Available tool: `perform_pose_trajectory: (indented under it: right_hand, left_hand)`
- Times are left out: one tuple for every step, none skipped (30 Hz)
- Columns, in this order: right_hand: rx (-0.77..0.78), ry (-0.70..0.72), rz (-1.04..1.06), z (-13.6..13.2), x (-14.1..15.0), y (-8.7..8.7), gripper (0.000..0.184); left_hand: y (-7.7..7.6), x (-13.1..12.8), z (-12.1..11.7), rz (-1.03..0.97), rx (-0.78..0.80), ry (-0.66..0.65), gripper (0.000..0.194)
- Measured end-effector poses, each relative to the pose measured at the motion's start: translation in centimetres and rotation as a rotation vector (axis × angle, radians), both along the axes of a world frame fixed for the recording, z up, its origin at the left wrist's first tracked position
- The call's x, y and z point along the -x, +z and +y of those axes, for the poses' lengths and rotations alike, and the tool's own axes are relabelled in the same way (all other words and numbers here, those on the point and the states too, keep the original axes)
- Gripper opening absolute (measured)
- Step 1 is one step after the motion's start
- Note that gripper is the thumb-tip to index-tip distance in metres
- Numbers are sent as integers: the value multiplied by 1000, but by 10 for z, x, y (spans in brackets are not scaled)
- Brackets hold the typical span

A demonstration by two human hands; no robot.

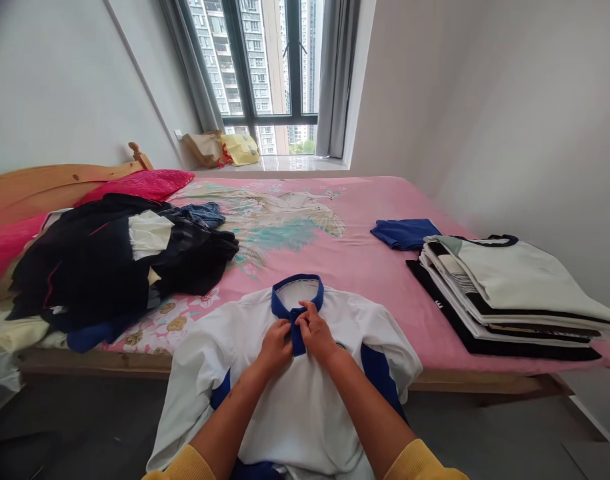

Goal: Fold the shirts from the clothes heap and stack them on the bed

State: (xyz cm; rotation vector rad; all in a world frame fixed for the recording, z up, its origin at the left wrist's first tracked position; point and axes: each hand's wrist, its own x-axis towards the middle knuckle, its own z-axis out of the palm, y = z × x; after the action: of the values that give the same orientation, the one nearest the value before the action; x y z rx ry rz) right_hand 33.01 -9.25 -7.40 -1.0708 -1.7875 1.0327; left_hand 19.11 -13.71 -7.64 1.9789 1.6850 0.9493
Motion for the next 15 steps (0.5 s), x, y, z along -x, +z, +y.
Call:
perform_pose_trajectory:
  right_hand:
    - [1, -18, 13, -1, 2, -2, 38]
    - [0, -46, 25, -4, 2, -4, 38]
    - [-3, -72, 29, -8, 0, -6, 34]
    - [-10, -89, 20, -13, -2, -8, 26]
    - [-25, -96, -8, -19, -4, -9, 19]
    - [-47, -96, -53, -25, -7, -9, 15]
    - [-72, -95, -109, -30, -9, -8, 14]
    - [-100, -96, -169, -35, -10, -7, 15]
    - [-125, -104, -227, -38, -10, -5, 17]
    - [-143, -119, -285, -40, -9, -3, 18]
    - [-151, -133, -342, -41, -7, -1, 20]
    - [-144, -146, -404, -40, -5, 1, 20]
    - [-126, -158, -466, -39, -3, 2, 20]
    - [-101, -169, -523, -38, -1, 3, 19]
    - [-75, -179, -567, -36, 2, 3, 16]
  left_hand:
    - [1, 1, -1, -19, -3, -6, 10]
    - [2, 1, -1, -34, -4, -10, 7]
    - [2, 1, -2, -44, -2, -8, 5]
    - [3, -1, -2, -50, 5, 3, 4]
    - [3, -2, -3, -54, 14, 22, 3]
    - [3, -4, -3, -57, 25, 43, 3]
    - [3, -6, -4, -61, 35, 60, 4]
    - [2, -8, -5, -66, 43, 69, 7]
    - [2, -9, -6, -76, 51, 68, 12]
    - [2, -10, -7, -90, 56, 62, 16]
    - [2, -10, -9, -104, 59, 55, 20]
    - [2, -10, -10, -119, 60, 51, 23]
    - [2, -10, -12, -133, 60, 47, 25]
    - [2, -9, -13, -145, 60, 43, 26]
    - [1, -9, -15, -154, 59, 38, 27]
